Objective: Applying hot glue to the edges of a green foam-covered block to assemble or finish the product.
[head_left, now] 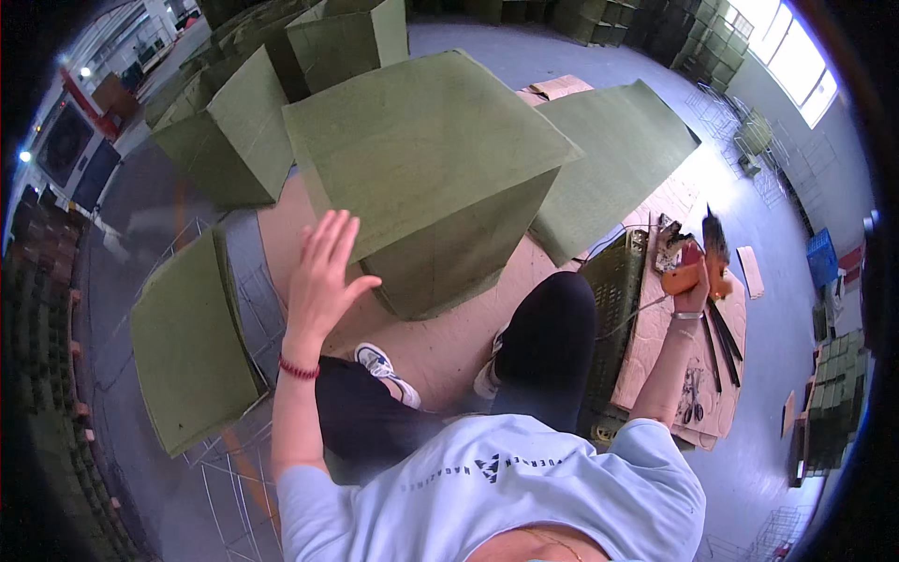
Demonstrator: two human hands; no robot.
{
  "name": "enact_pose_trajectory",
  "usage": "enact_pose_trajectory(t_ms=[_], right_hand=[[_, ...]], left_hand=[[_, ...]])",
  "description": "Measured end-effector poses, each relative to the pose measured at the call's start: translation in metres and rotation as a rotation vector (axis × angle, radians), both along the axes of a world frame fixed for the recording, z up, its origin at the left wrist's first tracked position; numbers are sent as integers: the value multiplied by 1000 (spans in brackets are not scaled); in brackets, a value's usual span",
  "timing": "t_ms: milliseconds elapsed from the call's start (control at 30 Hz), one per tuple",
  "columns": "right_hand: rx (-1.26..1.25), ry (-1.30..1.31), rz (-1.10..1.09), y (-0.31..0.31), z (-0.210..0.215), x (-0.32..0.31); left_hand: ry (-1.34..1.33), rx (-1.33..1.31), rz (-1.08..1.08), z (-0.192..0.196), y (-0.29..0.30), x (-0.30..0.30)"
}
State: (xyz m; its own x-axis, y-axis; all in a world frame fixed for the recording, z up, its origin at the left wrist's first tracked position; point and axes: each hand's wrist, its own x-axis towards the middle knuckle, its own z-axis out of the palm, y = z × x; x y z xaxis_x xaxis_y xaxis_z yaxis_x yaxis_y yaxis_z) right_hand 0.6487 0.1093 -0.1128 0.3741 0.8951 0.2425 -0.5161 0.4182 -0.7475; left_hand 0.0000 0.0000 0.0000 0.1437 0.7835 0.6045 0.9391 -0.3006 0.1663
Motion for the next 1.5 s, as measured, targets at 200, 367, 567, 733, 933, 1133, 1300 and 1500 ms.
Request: enact_pose_trajectory(t_ms=[200, 367, 567, 733, 933, 1133, 1300, 1500], right_hand=[[-119, -201, 149, -27, 52, -135], [-62, -226, 846, -93, 74, -304], [-162, -87, 1019, -123, 43, -394], [-132, -147, 998, -130, 32, -415], [-87, -193, 978, -127, 34, -423], [-104, -220, 951, -125, 35, -428], [-144, -243, 917, -126, 33, -428], [-108, -295, 903, -124, 33, -425]], left_hand=[[-84, -59, -101, -15, 18, -12], [-483, -101, -158, -9, 28, -22], [-678, -50, -99, -24, 38, -14], [-695, 60, -149, -31, 36, -11], [-702, 15, -101, -30, 33, -12], [-695, 37, -111, -30, 33, -10], [-688, 7, -102, -32, 34, -11], [-701, 36, -106, -31, 34, -11]])
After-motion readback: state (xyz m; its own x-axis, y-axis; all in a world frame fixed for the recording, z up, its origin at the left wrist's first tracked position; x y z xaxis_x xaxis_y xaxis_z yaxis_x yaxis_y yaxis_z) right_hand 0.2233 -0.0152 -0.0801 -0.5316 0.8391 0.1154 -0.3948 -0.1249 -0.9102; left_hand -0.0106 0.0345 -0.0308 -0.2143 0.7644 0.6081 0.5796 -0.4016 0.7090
